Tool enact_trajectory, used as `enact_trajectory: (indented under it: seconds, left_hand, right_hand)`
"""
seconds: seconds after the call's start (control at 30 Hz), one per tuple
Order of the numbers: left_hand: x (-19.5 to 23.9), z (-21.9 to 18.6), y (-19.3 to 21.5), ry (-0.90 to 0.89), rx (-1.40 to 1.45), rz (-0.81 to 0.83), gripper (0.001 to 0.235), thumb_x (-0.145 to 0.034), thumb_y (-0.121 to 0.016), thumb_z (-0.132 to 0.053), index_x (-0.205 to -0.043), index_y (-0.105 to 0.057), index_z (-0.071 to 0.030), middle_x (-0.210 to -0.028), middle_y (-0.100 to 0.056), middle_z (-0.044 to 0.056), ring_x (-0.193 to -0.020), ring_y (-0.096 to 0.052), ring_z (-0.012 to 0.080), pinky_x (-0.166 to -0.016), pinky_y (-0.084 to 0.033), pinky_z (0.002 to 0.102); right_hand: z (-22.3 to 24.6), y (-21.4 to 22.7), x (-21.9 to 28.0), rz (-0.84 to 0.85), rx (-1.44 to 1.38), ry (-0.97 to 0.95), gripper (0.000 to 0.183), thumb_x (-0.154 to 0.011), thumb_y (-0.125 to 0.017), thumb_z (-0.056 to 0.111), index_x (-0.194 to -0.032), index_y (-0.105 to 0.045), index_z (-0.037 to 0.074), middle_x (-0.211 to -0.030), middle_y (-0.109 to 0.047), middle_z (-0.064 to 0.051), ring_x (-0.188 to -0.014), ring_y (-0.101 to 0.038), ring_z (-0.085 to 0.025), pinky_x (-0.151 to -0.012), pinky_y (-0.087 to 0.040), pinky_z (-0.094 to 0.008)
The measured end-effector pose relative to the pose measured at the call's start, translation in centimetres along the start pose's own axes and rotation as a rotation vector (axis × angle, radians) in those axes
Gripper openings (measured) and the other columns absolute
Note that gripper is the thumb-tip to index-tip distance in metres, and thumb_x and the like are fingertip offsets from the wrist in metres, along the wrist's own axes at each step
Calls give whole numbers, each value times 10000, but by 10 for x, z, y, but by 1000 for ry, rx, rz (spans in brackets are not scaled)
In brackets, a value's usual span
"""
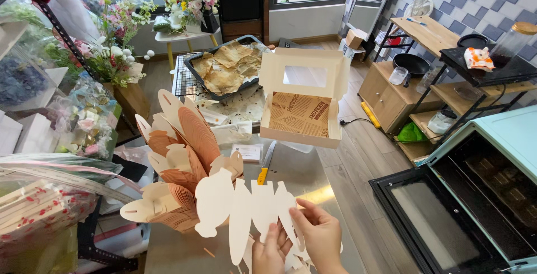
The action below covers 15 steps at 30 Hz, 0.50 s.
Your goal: The person folds flat, pre-cut paper pieces into small, upright paper boxes. They repeatedly pick up a flat piece, fold it into a box shape, and place it into a growing stack on the table. The process continues throughout the clip.
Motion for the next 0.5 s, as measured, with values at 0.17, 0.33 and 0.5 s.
enact_trajectory:
  seconds: [0.17,0.33,0.5]
  left_hand:
    - [-2,-1,-5,2,18,30,526,-1016,-411,-216,-1456,-410,73,-1463,-581,270,-1326,-616,391,-1019,-530,505]
    - [-6,7,-2,8,50,63,521,-1006,-405,-195,-1471,-382,41,-1460,-572,251,-1316,-617,392,-1002,-524,522]
    - [-11,11,7,68,28,-10,523,-996,-489,-219,-1453,-402,19,-1399,-612,272,-1240,-665,412,-956,-599,545]
  right_hand:
    - [4,1,-5,9,-104,3,422,-797,-796,61,-1211,-727,18,-876,-805,-104,-691,-681,-118,-608,-551,-271]
    - [8,5,-2,-38,-5,96,326,-809,-810,54,-1133,-807,19,-887,-789,-115,-707,-689,-151,-606,-561,-284]
    - [46,6,9,6,340,518,183,-824,-787,127,-983,-826,44,-983,-785,-36,-776,-766,-135,-616,-637,-279]
Point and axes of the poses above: each hand's wrist, its own x-axis away from the middle knuckle, its own y-axis out of the back of the hand, z = x × y, the point moved 5 cm from there along -x, towards the middle knuckle
